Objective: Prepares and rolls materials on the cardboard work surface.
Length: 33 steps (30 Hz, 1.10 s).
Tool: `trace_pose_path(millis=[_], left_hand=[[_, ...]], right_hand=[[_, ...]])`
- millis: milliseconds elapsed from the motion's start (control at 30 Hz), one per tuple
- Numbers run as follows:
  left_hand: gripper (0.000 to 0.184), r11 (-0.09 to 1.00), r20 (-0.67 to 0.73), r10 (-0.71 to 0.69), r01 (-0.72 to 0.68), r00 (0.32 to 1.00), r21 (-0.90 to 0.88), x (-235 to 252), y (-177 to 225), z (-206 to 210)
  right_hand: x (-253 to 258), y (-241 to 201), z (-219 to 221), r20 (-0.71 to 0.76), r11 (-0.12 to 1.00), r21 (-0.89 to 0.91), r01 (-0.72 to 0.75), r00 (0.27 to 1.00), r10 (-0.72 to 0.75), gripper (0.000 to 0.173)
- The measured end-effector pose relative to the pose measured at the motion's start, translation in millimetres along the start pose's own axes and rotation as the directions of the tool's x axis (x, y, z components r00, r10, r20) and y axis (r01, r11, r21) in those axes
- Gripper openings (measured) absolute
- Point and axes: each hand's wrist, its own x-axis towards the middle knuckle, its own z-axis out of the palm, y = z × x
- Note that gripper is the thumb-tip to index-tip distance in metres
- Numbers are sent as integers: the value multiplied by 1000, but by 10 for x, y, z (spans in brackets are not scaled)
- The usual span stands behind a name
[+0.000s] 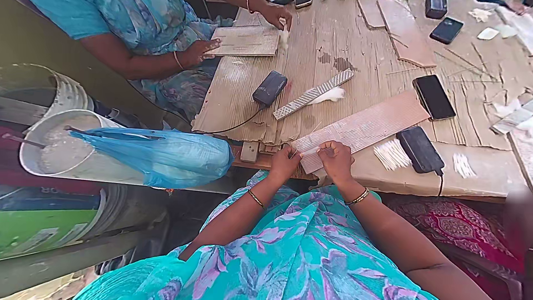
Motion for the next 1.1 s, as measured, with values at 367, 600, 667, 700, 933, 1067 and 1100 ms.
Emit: trace_pose_path(millis=[367, 600, 667, 700, 933, 1067, 1100], left_hand=[[23, 992, 51, -77, 71, 996, 106, 35, 32, -34], [34, 996, 83, -68, 62, 994, 69, 56, 9, -82], [39, 994, 105, -23, 12, 994, 105, 37, 18, -126], [41, 992, 117, -6, -9, 993, 129, 22, 34, -158], [34, 942, 206, -35, -36, 978, 334, -86, 181, -302], [33, 915, 197, -37, -46, 980, 402, -89, 206, -292], [33, 911, 196, -27, -57, 980, 407, -85, 198, -286]], right_hand=[[29, 69, 76, -59, 969, -244, 32, 997, -48, 19], [49, 33, 53, -44, 957, -288, 22, 998, -36, 18], [47, 25, 48, -42, 955, -295, 23, 998, -37, 17], [48, 21, 48, -44, 954, -299, 21, 998, -36, 17], [57, 11, 46, -59, 955, -296, 6, 998, -24, 18], [66, 18, 42, -55, 953, -303, 20, 998, -38, 19], [72, 25, 37, -56, 951, -309, 27, 997, -46, 20]])
